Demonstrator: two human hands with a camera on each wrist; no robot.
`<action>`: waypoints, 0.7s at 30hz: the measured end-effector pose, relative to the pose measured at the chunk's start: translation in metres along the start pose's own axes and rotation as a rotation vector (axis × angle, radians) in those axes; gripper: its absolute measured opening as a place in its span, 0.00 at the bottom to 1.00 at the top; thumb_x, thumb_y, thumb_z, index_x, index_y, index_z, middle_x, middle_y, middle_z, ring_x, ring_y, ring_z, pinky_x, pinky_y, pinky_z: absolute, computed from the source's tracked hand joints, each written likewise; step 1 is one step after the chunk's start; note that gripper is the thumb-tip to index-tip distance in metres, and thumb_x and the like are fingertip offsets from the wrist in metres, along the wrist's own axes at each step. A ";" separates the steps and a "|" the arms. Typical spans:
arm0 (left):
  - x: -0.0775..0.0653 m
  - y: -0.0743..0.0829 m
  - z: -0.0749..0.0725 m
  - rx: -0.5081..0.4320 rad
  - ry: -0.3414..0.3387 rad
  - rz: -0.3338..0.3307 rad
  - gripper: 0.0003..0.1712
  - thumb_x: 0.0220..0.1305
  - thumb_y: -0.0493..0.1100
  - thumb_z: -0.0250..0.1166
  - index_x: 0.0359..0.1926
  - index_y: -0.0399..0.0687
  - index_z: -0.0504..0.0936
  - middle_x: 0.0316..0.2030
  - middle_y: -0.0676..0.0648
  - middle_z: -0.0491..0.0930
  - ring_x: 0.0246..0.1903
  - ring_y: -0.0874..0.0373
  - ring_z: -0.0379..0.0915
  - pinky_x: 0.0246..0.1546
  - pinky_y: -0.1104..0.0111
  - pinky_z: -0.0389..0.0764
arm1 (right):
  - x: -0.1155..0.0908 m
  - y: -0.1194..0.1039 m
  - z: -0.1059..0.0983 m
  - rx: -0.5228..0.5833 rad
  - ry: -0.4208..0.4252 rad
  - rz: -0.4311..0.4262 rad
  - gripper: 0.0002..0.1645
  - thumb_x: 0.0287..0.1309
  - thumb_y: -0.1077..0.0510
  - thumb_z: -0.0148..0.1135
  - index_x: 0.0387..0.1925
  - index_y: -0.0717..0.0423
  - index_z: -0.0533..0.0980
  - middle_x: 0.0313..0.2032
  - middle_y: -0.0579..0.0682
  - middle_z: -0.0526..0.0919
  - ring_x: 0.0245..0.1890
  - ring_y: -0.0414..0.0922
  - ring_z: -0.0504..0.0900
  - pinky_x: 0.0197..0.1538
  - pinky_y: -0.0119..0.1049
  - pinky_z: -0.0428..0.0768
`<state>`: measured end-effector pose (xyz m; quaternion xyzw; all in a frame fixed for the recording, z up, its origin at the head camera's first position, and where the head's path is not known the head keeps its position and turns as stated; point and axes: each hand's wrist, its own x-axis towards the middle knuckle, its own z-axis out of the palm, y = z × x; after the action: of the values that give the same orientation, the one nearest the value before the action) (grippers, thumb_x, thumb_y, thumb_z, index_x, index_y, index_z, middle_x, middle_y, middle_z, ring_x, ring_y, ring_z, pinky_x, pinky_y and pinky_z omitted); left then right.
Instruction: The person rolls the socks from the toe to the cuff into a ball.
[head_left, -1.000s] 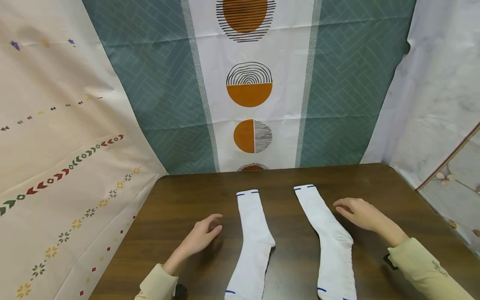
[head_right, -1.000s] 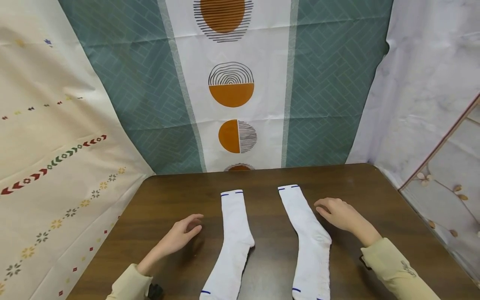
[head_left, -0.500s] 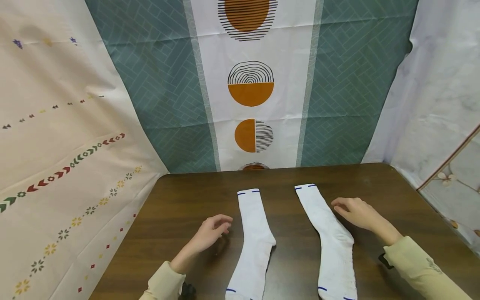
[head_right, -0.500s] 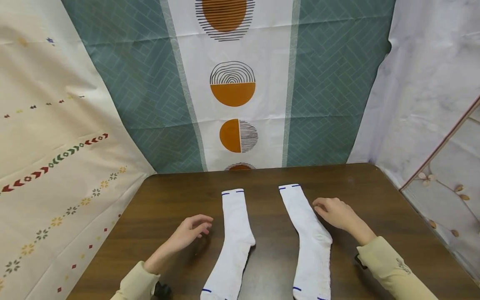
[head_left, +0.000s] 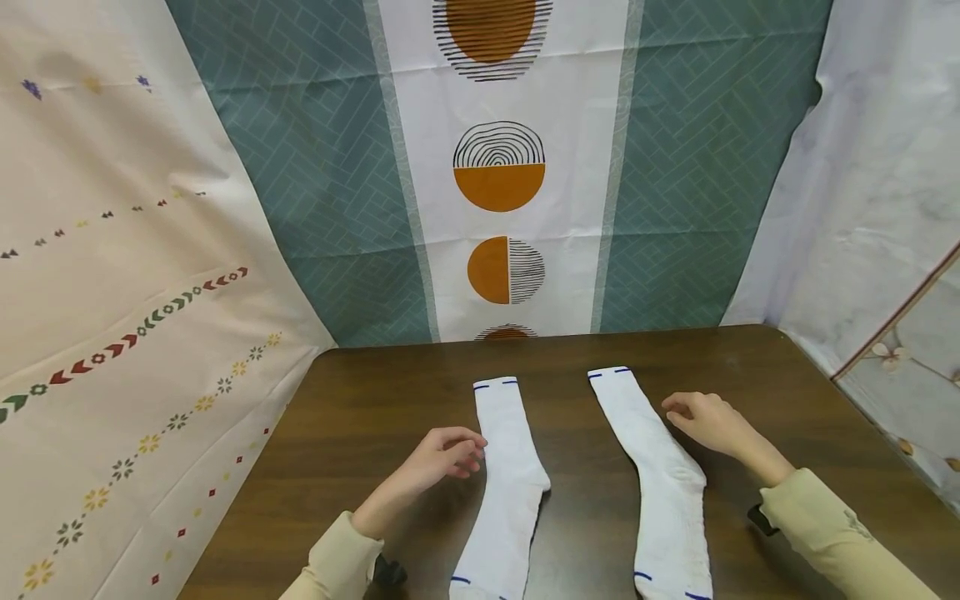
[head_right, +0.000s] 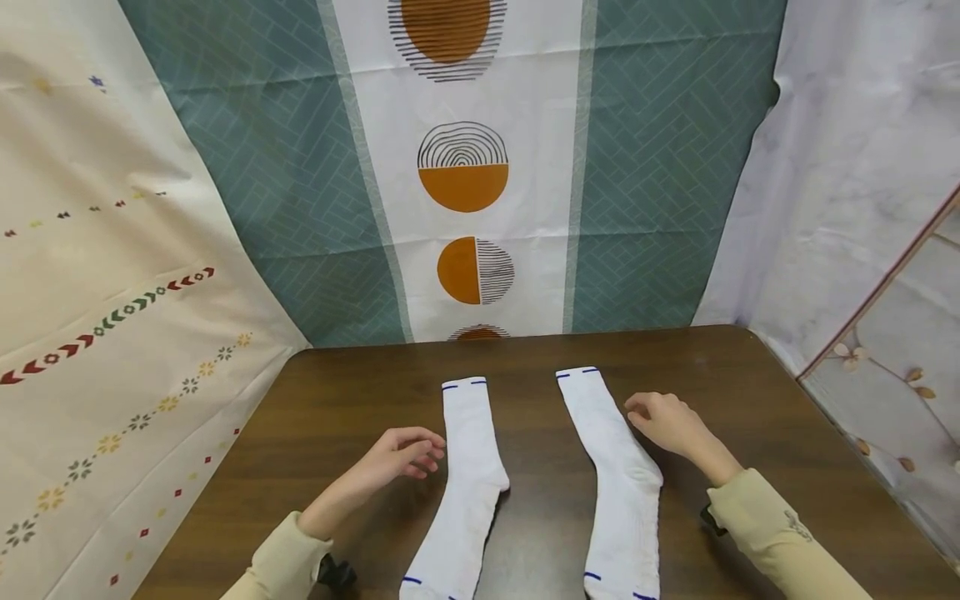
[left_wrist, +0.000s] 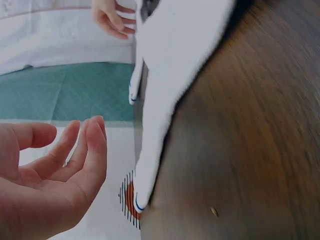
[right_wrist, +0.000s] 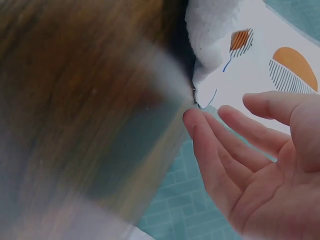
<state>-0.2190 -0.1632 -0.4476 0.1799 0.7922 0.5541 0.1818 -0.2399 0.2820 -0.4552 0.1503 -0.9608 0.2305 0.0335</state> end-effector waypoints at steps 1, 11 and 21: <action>0.000 0.001 0.001 -0.013 -0.006 -0.005 0.20 0.72 0.43 0.54 0.54 0.31 0.76 0.45 0.31 0.80 0.39 0.45 0.81 0.42 0.64 0.83 | 0.000 0.001 0.000 0.003 0.003 0.001 0.13 0.59 0.62 0.59 0.43 0.65 0.80 0.38 0.59 0.86 0.37 0.55 0.84 0.39 0.52 0.81; 0.005 0.008 0.011 -0.149 -0.054 -0.060 0.19 0.71 0.44 0.55 0.53 0.32 0.77 0.48 0.26 0.78 0.39 0.50 0.82 0.42 0.63 0.84 | 0.001 0.002 0.001 0.061 -0.008 0.020 0.13 0.60 0.63 0.59 0.44 0.68 0.79 0.38 0.60 0.85 0.38 0.55 0.84 0.40 0.51 0.81; 0.011 0.017 0.024 -0.279 -0.142 -0.135 0.22 0.70 0.43 0.55 0.56 0.28 0.74 0.44 0.40 0.83 0.38 0.56 0.82 0.44 0.62 0.83 | 0.004 -0.002 0.000 0.088 -0.048 0.055 0.15 0.62 0.61 0.57 0.46 0.69 0.78 0.39 0.62 0.85 0.38 0.54 0.84 0.41 0.50 0.81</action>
<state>-0.2160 -0.1332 -0.4406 0.1379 0.7031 0.6309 0.2975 -0.2428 0.2789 -0.4541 0.1304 -0.9541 0.2695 -0.0026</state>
